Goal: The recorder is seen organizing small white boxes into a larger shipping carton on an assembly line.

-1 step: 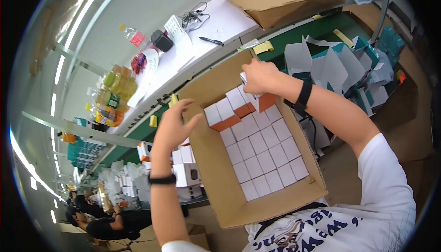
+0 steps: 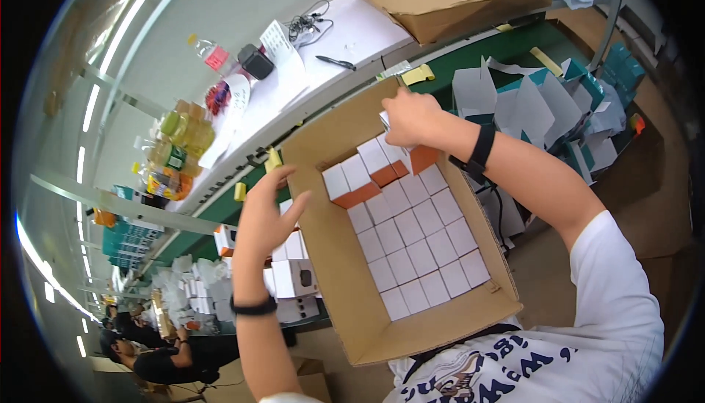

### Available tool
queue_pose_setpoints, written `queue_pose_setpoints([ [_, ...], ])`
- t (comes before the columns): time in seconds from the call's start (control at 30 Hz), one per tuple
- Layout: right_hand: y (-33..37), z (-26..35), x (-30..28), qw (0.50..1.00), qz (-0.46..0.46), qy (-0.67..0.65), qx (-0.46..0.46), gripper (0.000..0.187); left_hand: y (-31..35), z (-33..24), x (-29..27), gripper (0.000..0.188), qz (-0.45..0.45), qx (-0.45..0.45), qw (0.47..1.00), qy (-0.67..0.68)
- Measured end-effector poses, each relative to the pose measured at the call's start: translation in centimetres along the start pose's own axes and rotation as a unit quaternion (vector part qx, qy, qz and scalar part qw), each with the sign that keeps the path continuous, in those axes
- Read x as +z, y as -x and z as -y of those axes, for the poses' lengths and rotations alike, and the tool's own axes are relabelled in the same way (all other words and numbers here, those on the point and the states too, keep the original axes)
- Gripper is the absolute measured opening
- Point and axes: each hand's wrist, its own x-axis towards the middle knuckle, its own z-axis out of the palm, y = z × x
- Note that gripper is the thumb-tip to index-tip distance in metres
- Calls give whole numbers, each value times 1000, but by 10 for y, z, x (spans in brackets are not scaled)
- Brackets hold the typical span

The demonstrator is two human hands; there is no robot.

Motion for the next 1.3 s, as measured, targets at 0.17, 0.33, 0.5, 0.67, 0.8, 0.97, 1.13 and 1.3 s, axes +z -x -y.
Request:
queue_pose_setpoints([
  [0.17,-30,65,-4,984,15,177,14,48,141,-11,0,41,-43,-32,998,20],
  [0.33,-63,88,33,953,130,257,89,56,202,5,72,30,-31,-6,997,65],
  [0.5,-78,89,81,932,92,317,152,57,215,30,93,26,-77,10,984,159],
  [0.67,-99,56,87,953,61,268,128,54,221,39,89,26,-99,37,972,212],
  [0.8,-83,50,78,981,77,151,94,64,217,46,97,26,-101,41,969,223],
  [0.97,-79,42,105,980,8,143,140,63,216,47,99,26,-89,45,963,250],
  [1.13,-61,43,137,910,-302,284,15,44,215,48,100,24,-96,55,963,245],
  [1.3,-55,49,134,967,-167,166,91,41,213,50,102,21,-99,58,964,238],
])
